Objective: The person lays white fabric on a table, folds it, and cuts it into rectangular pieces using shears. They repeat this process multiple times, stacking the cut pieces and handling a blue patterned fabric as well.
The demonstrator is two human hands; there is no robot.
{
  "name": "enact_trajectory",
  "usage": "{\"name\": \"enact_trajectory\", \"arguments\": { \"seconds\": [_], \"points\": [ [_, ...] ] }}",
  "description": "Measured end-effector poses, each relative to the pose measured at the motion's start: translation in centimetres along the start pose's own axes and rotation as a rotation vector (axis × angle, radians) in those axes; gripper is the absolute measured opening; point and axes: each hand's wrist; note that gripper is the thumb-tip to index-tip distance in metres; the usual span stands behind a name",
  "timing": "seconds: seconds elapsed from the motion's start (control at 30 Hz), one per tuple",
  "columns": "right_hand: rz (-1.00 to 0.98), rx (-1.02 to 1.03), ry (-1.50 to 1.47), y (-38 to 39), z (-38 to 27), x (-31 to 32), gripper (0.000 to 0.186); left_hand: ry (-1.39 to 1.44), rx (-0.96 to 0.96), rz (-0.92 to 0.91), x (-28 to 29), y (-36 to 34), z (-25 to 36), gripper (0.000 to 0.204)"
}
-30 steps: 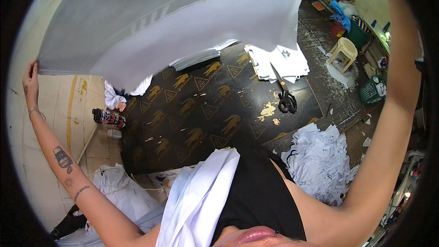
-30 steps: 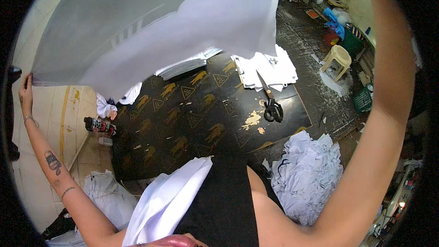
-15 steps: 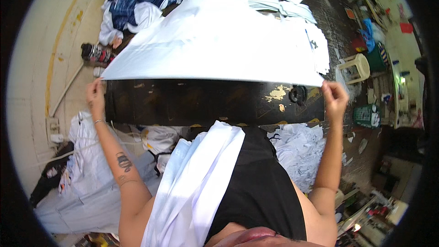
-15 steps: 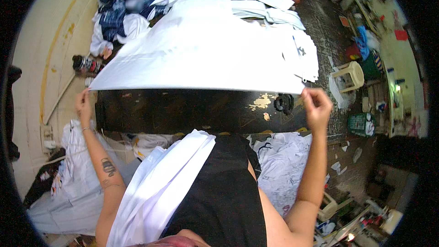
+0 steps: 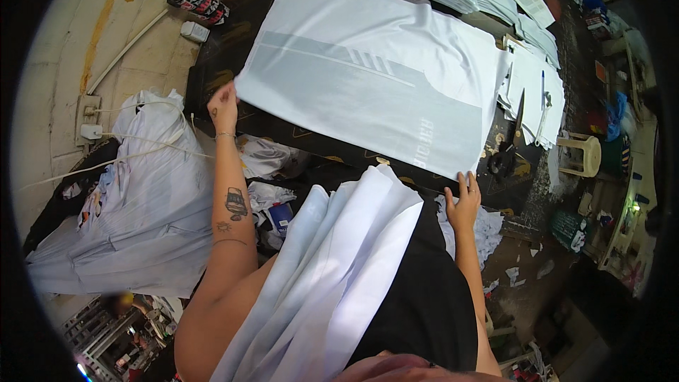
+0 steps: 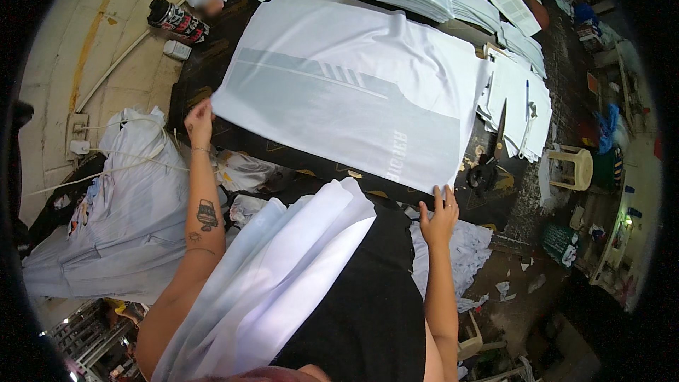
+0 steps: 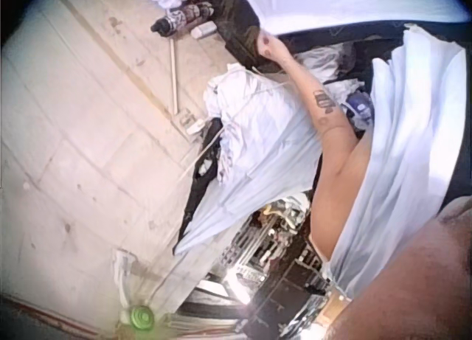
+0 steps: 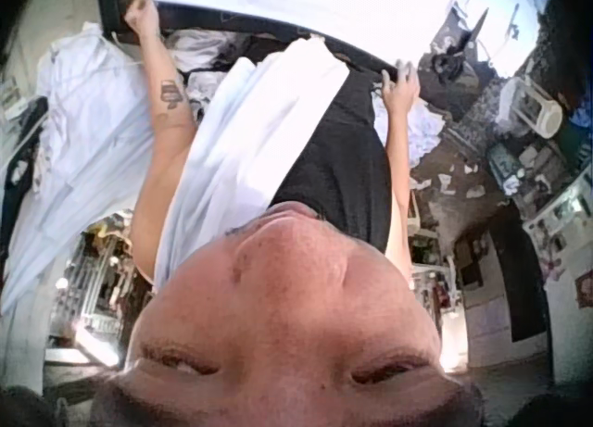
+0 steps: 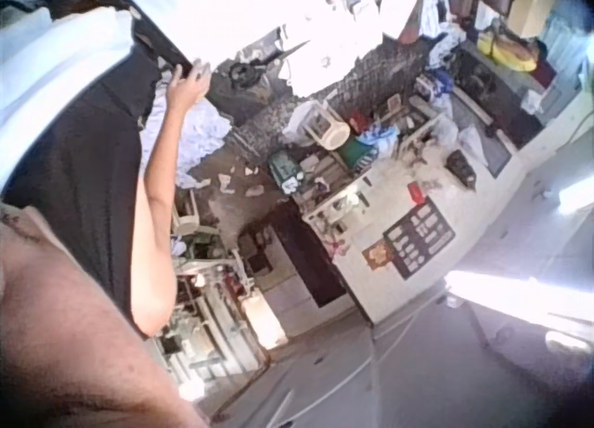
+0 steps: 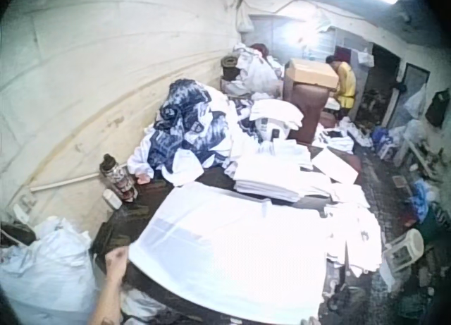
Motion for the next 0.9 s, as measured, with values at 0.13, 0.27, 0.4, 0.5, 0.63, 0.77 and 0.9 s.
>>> {"name": "enact_trajectory", "arguments": {
  "seconds": [0.13,0.27,0.4,0.5,0.63,0.77,0.9],
  "points": [
    [0.003,-0.019,0.018,-0.1,-0.4,-0.4,0.060,0.243,-0.017,0.100,0.4,-1.9,0.4,0.024],
    [0.021,-0.042,0.153,0.1,-0.7,-0.6,0.061,0.055,0.196,0.168,0.5,-0.7,-2.4,0.026],
    [-0.017,-0.008,0.199,-0.7,-0.7,0.0,0.051,-0.733,0.125,0.148,-0.7,2.5,-2.0,0.039],
    [-0.048,-0.079,0.275,-4.8,-0.4,0.5,0.041,-1.252,0.187,0.234,-3.4,3.8,1.0,0.043],
    [0.205,0.177,-0.039,-15.8,0.1,0.3,0.037,-0.842,-0.117,0.031,-8.5,0.5,3.0,0.051],
    [-0.084,0.011,0.228,-21.8,0.4,0.4,0.057,-0.933,-0.008,-0.161,-11.1,-3.8,2.8,0.056],
    [-0.031,0.064,0.134,-18.0,1.2,1.8,0.067,-0.686,-0.088,-0.361,-8.9,-2.1,10.7,0.059]
  ]
}}
Point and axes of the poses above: each hand's wrist, its own y-axis away from the middle knuckle, its own x-axis out of the back of the hand, z = x × y, and after that the axes turned 6 degrees about y, right-handed
